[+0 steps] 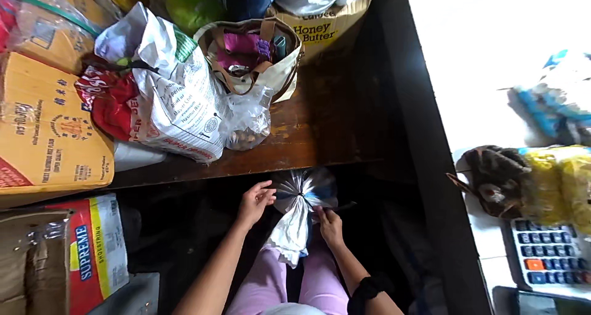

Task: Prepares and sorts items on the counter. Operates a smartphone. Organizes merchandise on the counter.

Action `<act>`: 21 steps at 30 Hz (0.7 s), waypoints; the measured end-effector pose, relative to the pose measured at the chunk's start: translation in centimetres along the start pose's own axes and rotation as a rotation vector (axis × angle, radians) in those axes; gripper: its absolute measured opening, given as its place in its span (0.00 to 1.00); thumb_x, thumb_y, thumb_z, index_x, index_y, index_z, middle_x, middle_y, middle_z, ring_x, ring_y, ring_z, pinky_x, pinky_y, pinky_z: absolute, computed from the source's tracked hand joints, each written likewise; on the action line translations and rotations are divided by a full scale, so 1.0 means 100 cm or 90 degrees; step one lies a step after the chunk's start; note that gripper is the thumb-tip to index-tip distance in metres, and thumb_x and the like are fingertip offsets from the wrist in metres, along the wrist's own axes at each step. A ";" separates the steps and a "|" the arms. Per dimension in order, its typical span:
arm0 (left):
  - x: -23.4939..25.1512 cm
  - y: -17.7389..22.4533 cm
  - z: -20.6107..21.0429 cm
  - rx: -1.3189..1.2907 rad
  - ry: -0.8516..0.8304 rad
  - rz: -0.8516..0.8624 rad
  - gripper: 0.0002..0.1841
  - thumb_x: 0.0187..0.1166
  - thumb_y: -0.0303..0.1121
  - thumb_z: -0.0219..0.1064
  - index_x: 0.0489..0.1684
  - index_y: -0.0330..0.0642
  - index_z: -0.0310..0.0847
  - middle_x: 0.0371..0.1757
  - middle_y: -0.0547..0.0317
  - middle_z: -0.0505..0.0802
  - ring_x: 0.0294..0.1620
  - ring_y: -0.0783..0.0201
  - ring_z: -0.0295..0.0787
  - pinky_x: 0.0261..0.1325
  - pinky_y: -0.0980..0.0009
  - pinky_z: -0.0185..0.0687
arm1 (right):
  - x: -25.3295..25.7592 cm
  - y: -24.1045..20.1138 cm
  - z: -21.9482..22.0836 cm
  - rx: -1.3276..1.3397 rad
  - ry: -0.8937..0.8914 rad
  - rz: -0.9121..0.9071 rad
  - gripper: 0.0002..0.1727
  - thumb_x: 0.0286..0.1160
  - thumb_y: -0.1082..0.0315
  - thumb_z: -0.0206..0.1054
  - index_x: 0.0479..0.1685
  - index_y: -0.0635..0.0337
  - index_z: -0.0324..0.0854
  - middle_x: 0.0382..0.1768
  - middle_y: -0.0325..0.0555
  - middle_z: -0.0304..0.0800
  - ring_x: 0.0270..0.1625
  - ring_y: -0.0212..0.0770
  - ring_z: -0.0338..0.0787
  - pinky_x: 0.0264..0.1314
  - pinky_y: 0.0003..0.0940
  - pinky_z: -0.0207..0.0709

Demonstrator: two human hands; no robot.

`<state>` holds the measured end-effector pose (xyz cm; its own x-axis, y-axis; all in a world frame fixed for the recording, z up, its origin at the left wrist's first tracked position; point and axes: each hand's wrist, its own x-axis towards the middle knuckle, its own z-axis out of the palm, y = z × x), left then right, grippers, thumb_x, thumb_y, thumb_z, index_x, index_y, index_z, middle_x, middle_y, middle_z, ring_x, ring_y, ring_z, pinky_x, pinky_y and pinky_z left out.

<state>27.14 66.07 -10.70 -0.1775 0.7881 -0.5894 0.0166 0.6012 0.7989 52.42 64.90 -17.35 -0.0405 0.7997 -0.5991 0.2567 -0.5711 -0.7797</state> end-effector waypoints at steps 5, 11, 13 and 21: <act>0.052 -0.083 0.065 0.003 -0.092 -0.363 0.25 0.92 0.44 0.56 0.70 0.29 0.77 0.66 0.37 0.87 0.66 0.48 0.85 0.70 0.50 0.77 | -0.025 0.031 0.010 0.213 0.070 0.096 0.17 0.92 0.71 0.53 0.57 0.78 0.83 0.48 0.59 0.94 0.46 0.41 0.96 0.56 0.36 0.90; 0.054 -0.117 0.123 0.003 -0.052 -0.319 0.28 0.80 0.31 0.72 0.77 0.29 0.70 0.74 0.30 0.80 0.76 0.42 0.77 0.78 0.48 0.71 | -0.030 0.025 -0.012 -0.245 -0.155 -0.135 0.16 0.84 0.72 0.60 0.61 0.67 0.89 0.56 0.58 0.95 0.61 0.51 0.94 0.72 0.48 0.81; 0.055 -0.122 0.113 0.074 -0.070 -0.289 0.30 0.78 0.28 0.72 0.80 0.30 0.68 0.77 0.32 0.79 0.78 0.43 0.76 0.80 0.49 0.71 | -0.012 0.020 -0.033 -0.370 -0.238 -0.124 0.23 0.72 0.80 0.62 0.68 0.64 0.86 0.63 0.60 0.92 0.67 0.56 0.90 0.75 0.55 0.78; 0.056 -0.111 0.091 0.201 -0.141 -0.204 0.20 0.93 0.35 0.52 0.71 0.29 0.79 0.69 0.34 0.87 0.74 0.48 0.82 0.81 0.53 0.68 | 0.066 0.042 0.008 -0.139 -0.126 -0.010 0.14 0.80 0.72 0.68 0.59 0.70 0.88 0.56 0.59 0.93 0.55 0.46 0.95 0.64 0.42 0.86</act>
<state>34.89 65.00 -23.95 -0.0092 0.5461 -0.8377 0.2992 0.8008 0.5188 52.46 67.58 -24.72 -0.2284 0.7439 -0.6281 0.4549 -0.4888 -0.7444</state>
